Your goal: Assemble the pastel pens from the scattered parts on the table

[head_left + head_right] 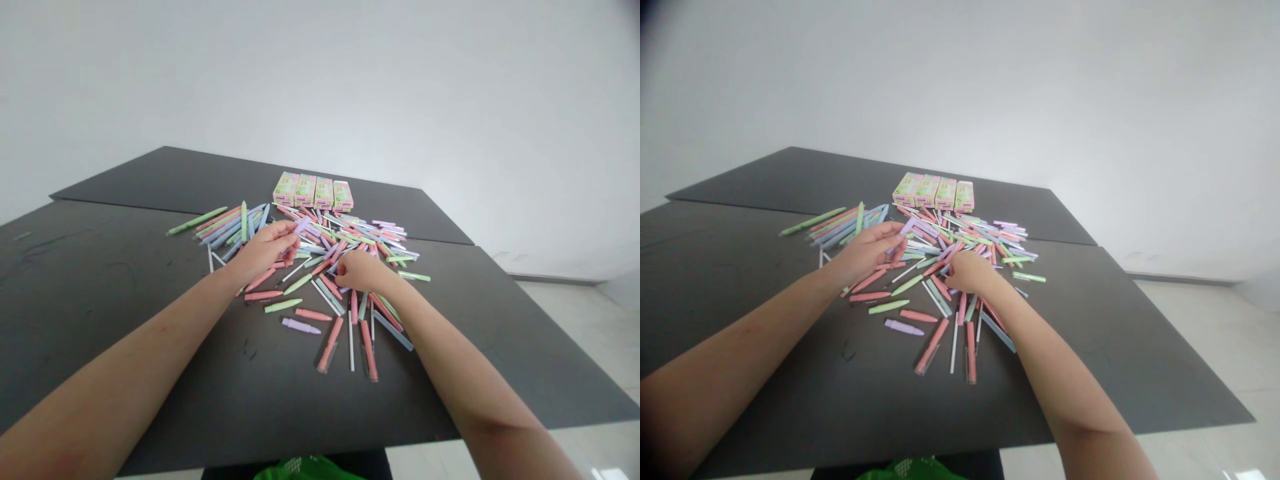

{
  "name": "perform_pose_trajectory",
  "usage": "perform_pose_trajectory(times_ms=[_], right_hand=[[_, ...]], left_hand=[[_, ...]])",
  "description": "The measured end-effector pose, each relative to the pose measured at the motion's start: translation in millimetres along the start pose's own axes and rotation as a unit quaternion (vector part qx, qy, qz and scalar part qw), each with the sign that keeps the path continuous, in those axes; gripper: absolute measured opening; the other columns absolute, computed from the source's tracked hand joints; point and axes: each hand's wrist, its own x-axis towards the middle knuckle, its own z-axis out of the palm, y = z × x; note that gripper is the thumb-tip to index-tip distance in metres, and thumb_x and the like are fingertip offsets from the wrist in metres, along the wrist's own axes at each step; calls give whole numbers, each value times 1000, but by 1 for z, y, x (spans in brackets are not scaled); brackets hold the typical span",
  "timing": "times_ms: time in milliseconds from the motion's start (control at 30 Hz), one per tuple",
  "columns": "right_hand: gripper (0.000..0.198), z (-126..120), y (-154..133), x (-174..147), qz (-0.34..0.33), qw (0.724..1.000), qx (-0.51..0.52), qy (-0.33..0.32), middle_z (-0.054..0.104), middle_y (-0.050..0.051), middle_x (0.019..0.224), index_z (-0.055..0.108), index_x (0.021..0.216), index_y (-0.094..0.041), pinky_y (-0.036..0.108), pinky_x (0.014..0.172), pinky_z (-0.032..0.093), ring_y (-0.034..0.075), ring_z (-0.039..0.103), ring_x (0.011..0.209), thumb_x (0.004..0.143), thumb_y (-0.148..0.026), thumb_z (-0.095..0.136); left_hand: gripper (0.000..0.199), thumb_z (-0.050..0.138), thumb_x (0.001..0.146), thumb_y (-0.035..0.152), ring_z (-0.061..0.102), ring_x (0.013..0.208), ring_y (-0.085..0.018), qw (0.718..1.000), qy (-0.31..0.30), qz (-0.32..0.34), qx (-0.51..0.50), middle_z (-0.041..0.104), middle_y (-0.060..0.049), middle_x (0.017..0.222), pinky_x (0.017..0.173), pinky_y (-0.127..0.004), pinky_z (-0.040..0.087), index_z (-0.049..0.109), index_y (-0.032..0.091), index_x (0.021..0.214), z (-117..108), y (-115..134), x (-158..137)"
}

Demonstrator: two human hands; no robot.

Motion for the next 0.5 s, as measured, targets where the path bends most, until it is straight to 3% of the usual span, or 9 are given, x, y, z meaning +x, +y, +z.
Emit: perform_pose_trajectory(times_ms=[100,167,333,500], right_hand=[[17,-4,7,0,13,998,62,13,67,6,63,71,63,-17,27,55,38,17,60,61,71,-27,60],[16,-9,14,-1,21,987,157,21,67,4,61,70,66,-16,25,54,41,15,59,58,72,-27,60],[17,-20,31,-4,-13,902,430,-16,70,4,72,70,80,-15,19,46,42,9,58,54,75,-28,61],[18,-20,32,-3,-34,872,487,-33,69,3,72,70,85,-14,15,45,42,6,56,54,76,-27,62]], left_hand=[[22,62,82,32,51,54,-7,1000,5,18,1,55,2,74,50,-20,45,57,16,95,-2,-2,2],[20,62,82,32,51,54,-8,1000,10,26,3,55,2,73,48,-20,44,57,16,94,-3,-3,3],[19,62,82,32,51,52,-7,1000,12,26,3,54,2,73,46,-20,43,56,15,89,-3,-1,3],[17,60,83,29,51,54,-7,1000,6,13,6,55,2,74,52,-22,47,57,15,91,1,3,0]])
